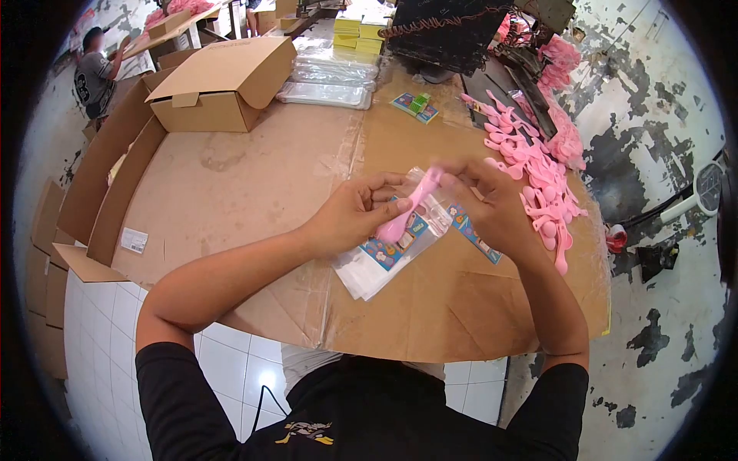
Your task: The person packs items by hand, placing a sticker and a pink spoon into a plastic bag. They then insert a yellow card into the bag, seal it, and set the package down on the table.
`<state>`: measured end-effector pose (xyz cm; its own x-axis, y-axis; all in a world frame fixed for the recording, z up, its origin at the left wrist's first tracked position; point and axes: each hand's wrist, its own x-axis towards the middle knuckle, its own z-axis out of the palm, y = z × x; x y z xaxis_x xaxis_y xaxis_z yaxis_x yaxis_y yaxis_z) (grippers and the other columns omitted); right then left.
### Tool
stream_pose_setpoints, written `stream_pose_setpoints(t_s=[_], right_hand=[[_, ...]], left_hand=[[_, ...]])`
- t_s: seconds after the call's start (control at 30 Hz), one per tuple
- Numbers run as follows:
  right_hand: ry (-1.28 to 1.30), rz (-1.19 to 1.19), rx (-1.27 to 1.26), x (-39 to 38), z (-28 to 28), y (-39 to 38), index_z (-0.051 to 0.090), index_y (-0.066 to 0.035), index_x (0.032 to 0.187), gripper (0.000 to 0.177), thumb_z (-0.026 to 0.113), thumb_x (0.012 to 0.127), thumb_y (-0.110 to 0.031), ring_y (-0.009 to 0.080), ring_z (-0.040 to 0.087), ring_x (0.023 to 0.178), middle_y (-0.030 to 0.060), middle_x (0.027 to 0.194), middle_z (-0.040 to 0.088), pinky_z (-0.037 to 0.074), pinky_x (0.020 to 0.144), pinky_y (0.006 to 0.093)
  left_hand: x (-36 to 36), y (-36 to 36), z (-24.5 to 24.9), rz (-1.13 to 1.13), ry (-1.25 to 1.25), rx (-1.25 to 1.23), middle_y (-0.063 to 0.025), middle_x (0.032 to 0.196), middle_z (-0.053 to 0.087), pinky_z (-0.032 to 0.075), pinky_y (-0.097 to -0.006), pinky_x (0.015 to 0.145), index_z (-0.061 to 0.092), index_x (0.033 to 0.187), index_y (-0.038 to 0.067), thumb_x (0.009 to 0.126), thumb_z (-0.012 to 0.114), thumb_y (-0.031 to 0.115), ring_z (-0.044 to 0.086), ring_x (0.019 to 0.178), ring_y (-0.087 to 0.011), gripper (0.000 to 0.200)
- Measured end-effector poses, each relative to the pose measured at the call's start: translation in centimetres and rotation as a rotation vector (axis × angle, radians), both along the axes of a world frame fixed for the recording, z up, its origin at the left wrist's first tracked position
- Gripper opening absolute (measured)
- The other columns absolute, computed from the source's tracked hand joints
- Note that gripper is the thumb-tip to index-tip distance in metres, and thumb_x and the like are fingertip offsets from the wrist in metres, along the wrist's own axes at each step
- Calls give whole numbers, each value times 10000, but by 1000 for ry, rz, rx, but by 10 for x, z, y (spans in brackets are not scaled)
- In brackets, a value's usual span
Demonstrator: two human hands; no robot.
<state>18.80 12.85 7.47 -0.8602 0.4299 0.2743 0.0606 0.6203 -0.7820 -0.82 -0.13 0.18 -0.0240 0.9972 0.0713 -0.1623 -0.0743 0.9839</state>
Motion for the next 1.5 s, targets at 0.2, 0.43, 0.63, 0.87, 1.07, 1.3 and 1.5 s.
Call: stream_pose_setpoints(t_s=[0.2,0.43,0.63,0.87,1.07,1.3,1.5], right_hand=[[226,148,-365,-2,1,15,660,-19,1245,280,579,976,-17,196,617,1177,107,1277,651,467,1029,345],[-16,304,276,-4,43,-5,735,-39,1014,177,652,875,33,245,642,1138,99,1202,675,498,985,377],[45,114,817,-2,76,-10,707,-19,914,80,698,835,-10,200,674,967,59,1039,712,517,825,346],[-6,-10,431,-3,66,-15,701,-27,891,55,702,839,-43,93,593,703,8,806,677,424,615,261],[-77,-9,317,-3,58,-17,697,8,934,118,698,864,-87,157,621,693,86,789,659,465,607,292],[374,-73,991,-16,42,-25,672,-74,1039,214,732,837,-109,246,616,995,84,1113,636,472,836,356],[236,-79,1263,-25,32,-36,692,-51,988,251,775,757,-105,246,614,1093,55,1113,639,443,916,387]], left_hand=[[1,-5,10,-104,-58,43,-97,1105,743,545,-241,844,492,1422,-7,1037,616,175,680,985,-87,444],[-2,-3,9,-182,-106,90,-129,1250,678,524,-298,961,454,1451,2,1036,612,229,649,1139,-153,499],[-3,-3,14,-41,-43,229,-155,1475,503,445,-319,1085,389,1495,-26,1031,559,127,525,1325,-190,517],[4,-11,24,36,131,363,-155,1451,526,440,-342,1105,409,1476,-23,996,585,34,527,1329,-198,514],[4,-14,37,74,39,349,-142,1219,685,546,-278,957,525,1363,-44,1020,614,75,675,1083,-150,374],[6,-20,45,211,114,323,-157,1095,729,578,-276,885,581,1318,-60,1008,621,46,702,1000,-156,330],[10,-22,39,254,300,356,-157,1072,736,588,-285,839,580,1313,-85,983,634,1,718,944,-164,345]])
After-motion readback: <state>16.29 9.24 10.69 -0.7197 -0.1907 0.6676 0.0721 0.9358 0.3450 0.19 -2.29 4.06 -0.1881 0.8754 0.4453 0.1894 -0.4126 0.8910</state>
